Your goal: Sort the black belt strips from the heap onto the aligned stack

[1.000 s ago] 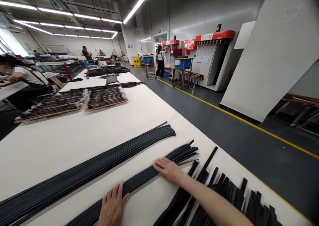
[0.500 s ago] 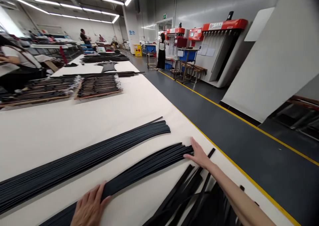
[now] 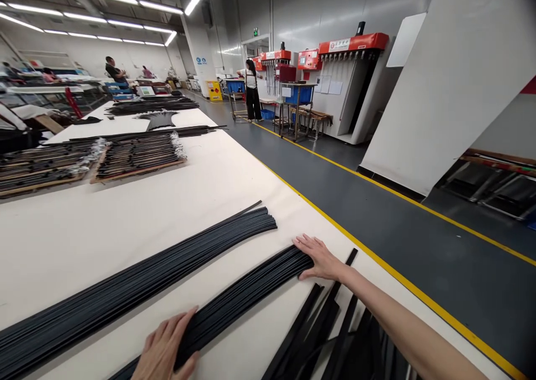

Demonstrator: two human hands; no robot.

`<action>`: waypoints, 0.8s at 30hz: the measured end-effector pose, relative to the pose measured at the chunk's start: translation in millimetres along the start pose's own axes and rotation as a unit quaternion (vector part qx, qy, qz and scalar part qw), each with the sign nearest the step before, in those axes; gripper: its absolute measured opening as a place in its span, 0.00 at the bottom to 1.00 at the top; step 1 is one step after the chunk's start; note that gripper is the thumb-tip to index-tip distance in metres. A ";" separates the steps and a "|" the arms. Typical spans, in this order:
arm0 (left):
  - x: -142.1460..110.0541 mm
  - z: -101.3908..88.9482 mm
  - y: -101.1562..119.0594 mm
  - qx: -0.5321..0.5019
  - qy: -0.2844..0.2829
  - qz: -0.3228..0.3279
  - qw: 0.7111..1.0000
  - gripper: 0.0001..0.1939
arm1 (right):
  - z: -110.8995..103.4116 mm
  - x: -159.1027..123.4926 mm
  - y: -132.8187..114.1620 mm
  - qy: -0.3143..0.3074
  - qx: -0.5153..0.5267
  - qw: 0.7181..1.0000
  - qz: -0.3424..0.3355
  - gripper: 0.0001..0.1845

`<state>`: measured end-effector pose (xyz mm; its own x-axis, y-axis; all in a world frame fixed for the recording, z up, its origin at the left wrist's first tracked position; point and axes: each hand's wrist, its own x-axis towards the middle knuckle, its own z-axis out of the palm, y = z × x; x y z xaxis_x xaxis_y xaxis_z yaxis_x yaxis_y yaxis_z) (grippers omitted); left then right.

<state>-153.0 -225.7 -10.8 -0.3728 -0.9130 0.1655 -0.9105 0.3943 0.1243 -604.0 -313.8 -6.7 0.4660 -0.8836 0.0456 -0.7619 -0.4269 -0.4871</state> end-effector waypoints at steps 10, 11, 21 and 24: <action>45.4 13.0 65.3 -0.006 0.022 0.019 1.000 0.28 | 12.5 -3.2 -1.0 0.117 0.064 0.990 0.043 0.38; 53.3 15.0 75.5 -0.003 0.019 0.021 1.000 0.30 | 14.0 -3.4 0.1 0.118 0.081 0.988 0.064 0.42; 94.6 40.8 139.2 0.058 0.057 0.038 0.996 0.23 | 20.3 14.5 -28.4 0.176 0.316 0.920 0.150 0.34; 92.5 45.5 140.2 0.078 0.069 0.040 0.994 0.24 | 23.9 19.4 -35.4 0.220 0.359 0.895 0.146 0.33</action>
<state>-323.3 -259.6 -22.6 -0.4270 -0.8519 0.3031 -0.8996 0.4342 -0.0469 -557.3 -311.2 -9.4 -0.0477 -0.9951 0.0870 -0.2629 -0.0715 -0.9622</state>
